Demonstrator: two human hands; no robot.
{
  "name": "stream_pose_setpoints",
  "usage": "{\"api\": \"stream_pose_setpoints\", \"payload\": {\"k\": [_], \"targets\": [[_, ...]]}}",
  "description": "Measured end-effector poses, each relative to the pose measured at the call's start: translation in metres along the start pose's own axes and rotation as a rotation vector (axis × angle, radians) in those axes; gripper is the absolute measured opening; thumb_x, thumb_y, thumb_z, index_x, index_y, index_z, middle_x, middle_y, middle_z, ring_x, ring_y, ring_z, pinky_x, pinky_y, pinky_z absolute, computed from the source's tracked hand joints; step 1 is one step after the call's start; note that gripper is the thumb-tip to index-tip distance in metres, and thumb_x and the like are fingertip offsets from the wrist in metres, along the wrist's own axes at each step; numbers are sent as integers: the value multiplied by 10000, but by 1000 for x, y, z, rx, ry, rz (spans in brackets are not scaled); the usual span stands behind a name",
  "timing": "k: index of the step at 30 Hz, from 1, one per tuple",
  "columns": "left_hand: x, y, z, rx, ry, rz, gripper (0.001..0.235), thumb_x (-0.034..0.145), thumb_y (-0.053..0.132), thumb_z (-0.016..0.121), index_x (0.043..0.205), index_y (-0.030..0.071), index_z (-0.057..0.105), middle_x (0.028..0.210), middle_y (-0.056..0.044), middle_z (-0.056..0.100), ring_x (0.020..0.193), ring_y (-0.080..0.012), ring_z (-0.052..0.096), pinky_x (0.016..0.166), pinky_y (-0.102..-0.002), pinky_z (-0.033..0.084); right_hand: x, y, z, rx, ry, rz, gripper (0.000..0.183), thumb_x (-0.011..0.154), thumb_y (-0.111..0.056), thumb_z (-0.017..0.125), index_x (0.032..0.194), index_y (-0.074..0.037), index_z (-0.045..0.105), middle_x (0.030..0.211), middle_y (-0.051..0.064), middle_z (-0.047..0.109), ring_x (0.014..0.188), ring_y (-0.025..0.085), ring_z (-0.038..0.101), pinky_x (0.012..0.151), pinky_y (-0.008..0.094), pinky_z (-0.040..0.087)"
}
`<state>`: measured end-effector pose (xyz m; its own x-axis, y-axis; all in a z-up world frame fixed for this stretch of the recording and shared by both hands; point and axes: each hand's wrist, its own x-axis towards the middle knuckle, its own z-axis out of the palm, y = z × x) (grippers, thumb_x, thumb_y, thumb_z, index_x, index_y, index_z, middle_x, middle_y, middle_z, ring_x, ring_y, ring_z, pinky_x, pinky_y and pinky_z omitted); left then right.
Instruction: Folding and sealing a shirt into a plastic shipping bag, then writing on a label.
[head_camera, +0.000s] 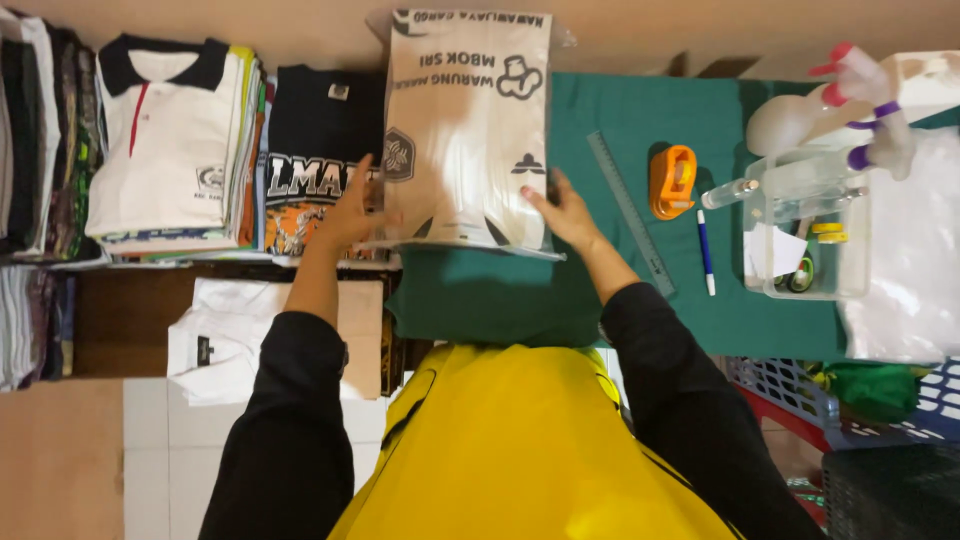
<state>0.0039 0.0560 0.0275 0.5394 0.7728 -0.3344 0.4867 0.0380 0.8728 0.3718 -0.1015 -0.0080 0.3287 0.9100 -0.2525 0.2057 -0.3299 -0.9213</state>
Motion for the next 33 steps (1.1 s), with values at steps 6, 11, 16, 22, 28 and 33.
{"api": "stream_pose_setpoints", "payload": {"k": [6,11,16,22,28,33], "targets": [[74,-13,31,41,311,-30,943,821,689,722,1469,36,510,1334,-226,665,1239,-296,636,1045,-365,476,-6,-21,20,-77,-42,101,821,866,-528,785,1376,62,531,1263,229,676,1161,292,669,994,362,529],[76,-4,13,96,269,-48,761,837,687,685,1210,24,695,1065,-170,750,993,-282,702,878,-388,535,-49,-24,43,4,-58,108,789,757,-419,863,1314,43,550,1245,200,711,1146,290,699,1002,380,547],[88,10,-4,330,144,-10,718,907,730,592,1168,76,732,1029,-168,725,947,-268,673,847,-372,513,-112,-10,88,126,-214,-73,994,710,-395,906,1449,27,391,1351,193,618,1233,284,622,1040,392,517],[133,27,20,496,-166,-15,771,858,783,520,1165,106,723,1044,-212,754,996,-362,710,850,-414,529,-147,-5,102,169,-567,-32,804,769,-420,840,1420,-67,527,1299,214,676,1229,333,635,1070,405,489],[162,105,108,707,-215,40,1027,815,903,425,1093,-28,758,1096,-301,726,1081,-444,691,934,-479,520,-149,19,48,-44,-253,-203,501,903,-403,748,1259,-53,705,1293,181,704,1216,330,650,1042,393,484],[185,154,172,719,-146,-67,1012,760,903,544,1022,-48,773,1066,-315,729,1065,-412,717,908,-472,552,-149,58,-14,30,210,138,416,844,-367,806,1096,-39,764,1092,146,787,1027,287,748,899,376,573]]}}
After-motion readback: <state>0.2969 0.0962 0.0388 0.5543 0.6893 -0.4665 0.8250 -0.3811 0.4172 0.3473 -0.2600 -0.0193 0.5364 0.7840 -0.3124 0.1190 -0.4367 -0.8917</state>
